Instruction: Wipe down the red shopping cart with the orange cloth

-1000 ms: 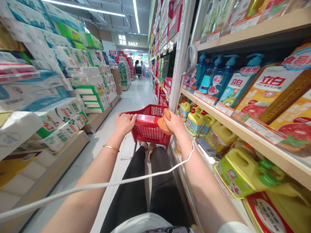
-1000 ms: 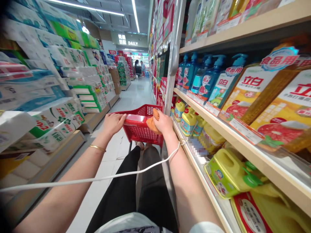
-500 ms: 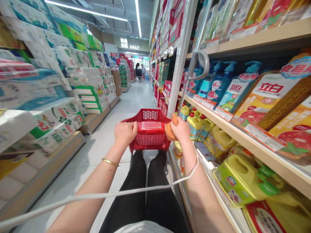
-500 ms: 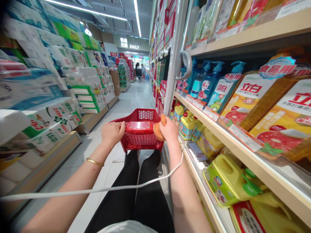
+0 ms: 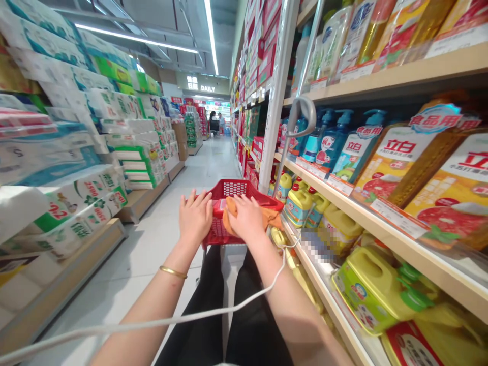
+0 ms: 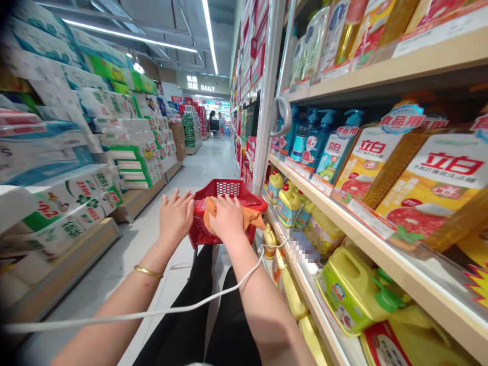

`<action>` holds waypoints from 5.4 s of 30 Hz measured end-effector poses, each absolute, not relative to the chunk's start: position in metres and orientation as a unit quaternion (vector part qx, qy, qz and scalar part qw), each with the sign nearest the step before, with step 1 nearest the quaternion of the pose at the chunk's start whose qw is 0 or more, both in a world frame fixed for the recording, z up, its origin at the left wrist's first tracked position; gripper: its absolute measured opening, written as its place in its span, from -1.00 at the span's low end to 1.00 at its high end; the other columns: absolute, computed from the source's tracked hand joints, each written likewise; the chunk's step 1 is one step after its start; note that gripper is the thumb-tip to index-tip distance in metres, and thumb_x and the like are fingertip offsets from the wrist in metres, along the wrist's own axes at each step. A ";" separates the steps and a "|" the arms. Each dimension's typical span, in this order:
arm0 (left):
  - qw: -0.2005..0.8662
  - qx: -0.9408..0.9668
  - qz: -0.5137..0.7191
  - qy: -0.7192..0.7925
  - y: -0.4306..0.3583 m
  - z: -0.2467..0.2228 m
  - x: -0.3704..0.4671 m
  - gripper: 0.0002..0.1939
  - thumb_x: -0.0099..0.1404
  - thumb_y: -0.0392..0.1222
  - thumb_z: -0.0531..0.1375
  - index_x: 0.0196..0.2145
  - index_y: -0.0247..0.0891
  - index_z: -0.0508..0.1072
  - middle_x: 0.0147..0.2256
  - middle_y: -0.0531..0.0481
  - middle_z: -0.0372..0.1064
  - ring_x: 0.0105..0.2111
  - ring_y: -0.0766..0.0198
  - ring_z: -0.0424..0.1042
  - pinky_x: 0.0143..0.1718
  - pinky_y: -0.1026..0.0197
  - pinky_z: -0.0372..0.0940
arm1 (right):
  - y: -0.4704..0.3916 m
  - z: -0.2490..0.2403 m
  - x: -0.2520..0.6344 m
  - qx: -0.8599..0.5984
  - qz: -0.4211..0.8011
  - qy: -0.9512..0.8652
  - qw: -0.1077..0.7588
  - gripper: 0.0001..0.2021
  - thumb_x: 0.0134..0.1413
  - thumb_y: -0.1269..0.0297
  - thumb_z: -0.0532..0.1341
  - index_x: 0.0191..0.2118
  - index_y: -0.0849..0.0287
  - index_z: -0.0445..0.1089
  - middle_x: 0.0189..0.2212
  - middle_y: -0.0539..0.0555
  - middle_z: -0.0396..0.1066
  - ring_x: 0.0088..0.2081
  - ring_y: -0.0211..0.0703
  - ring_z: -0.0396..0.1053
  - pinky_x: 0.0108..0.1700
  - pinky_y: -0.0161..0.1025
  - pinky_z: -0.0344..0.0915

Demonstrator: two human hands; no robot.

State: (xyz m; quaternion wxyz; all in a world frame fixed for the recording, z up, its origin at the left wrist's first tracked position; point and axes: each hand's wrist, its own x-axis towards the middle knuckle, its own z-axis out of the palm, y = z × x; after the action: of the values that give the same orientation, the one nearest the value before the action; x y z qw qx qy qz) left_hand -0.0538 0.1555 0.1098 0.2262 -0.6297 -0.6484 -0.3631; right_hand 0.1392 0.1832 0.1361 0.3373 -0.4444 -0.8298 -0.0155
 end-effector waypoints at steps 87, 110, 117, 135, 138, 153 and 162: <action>-0.646 -0.276 -0.546 -0.456 -0.007 0.089 -0.013 -0.22 0.10 0.02 0.53 0.24 -0.17 0.47 0.06 -0.23 0.60 -0.07 -0.08 0.65 0.00 -0.02 0.53 | 0.068 0.043 0.164 -0.274 0.678 -0.512 0.452 -0.11 0.05 -0.12 0.51 0.42 -0.05 0.20 0.26 0.24 0.41 0.23 0.13 0.48 0.31 0.16 0.40; 0.111 -0.657 -0.365 -0.650 0.156 0.153 -0.072 -0.47 0.55 0.03 -0.04 0.21 -0.25 0.55 0.27 -0.24 0.46 0.33 -0.16 0.36 0.41 -0.29 0.11 | 0.175 0.140 0.166 -0.524 -0.053 -0.726 0.442 -0.67 0.31 0.10 0.30 0.04 0.20 0.55 0.09 0.32 0.52 0.25 0.26 0.36 0.40 0.19 0.13; 0.151 -0.669 -0.296 -0.665 0.168 0.130 -0.074 -0.41 0.59 0.12 -0.09 0.32 -0.17 0.46 0.27 -0.16 0.46 0.37 -0.16 0.31 0.42 -0.28 0.04 | 0.183 0.129 0.150 -0.472 -0.027 -0.787 0.397 -0.44 0.36 0.13 0.24 0.40 0.15 0.33 0.45 0.20 0.23 0.52 0.24 0.02 0.51 0.23 -0.04; 0.156 -0.654 -0.261 -0.692 0.166 0.135 -0.067 -0.40 0.61 0.11 -0.14 0.31 -0.17 0.47 0.25 -0.11 0.48 0.35 -0.12 0.35 0.43 -0.25 0.05 | 0.198 0.143 0.176 -0.622 -0.068 -0.708 0.328 -0.55 0.45 0.10 0.09 0.22 0.17 0.56 0.53 0.19 0.04 0.57 0.43 -0.21 0.50 0.49 -0.33; 0.156 -0.649 -0.268 -0.695 0.166 0.136 -0.066 -0.41 0.61 0.11 -0.14 0.30 -0.17 0.47 0.23 -0.12 0.50 0.33 -0.12 0.37 0.42 -0.25 0.06 | 0.194 0.140 0.159 -0.576 -0.085 -0.749 0.316 -0.43 0.40 0.14 0.15 0.38 0.34 0.36 0.51 0.35 0.07 0.53 0.34 -0.04 0.53 0.30 -0.19; 0.172 -0.650 -0.270 -0.689 0.165 0.134 -0.067 -0.35 0.60 0.17 -0.18 0.39 -0.13 0.38 0.37 -0.10 0.32 0.47 -0.10 0.13 0.49 -0.29 -0.09 | 0.194 0.131 0.163 -0.595 -0.103 -0.708 0.367 -0.55 0.49 0.08 0.08 0.29 0.10 0.50 0.45 0.23 0.22 0.53 0.31 -0.01 0.50 0.48 -0.29; 0.170 -0.648 -0.263 -0.694 0.164 0.135 -0.071 -0.32 0.58 0.20 -0.19 0.42 -0.11 0.34 0.43 -0.11 0.22 0.49 -0.17 0.07 0.47 -0.34 -0.07 | 0.187 0.136 0.149 -0.554 -0.049 -0.761 0.334 -0.54 0.49 -0.01 0.07 0.33 -0.04 0.44 0.38 0.11 0.36 0.46 0.26 0.16 0.50 0.39 -0.14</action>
State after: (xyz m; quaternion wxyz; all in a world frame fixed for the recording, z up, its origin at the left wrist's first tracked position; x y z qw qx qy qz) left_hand -0.0706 0.1641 0.1349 0.1705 -0.6482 -0.6940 -0.2629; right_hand 0.1487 0.1872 0.1357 0.3337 -0.5541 -0.7611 -0.0487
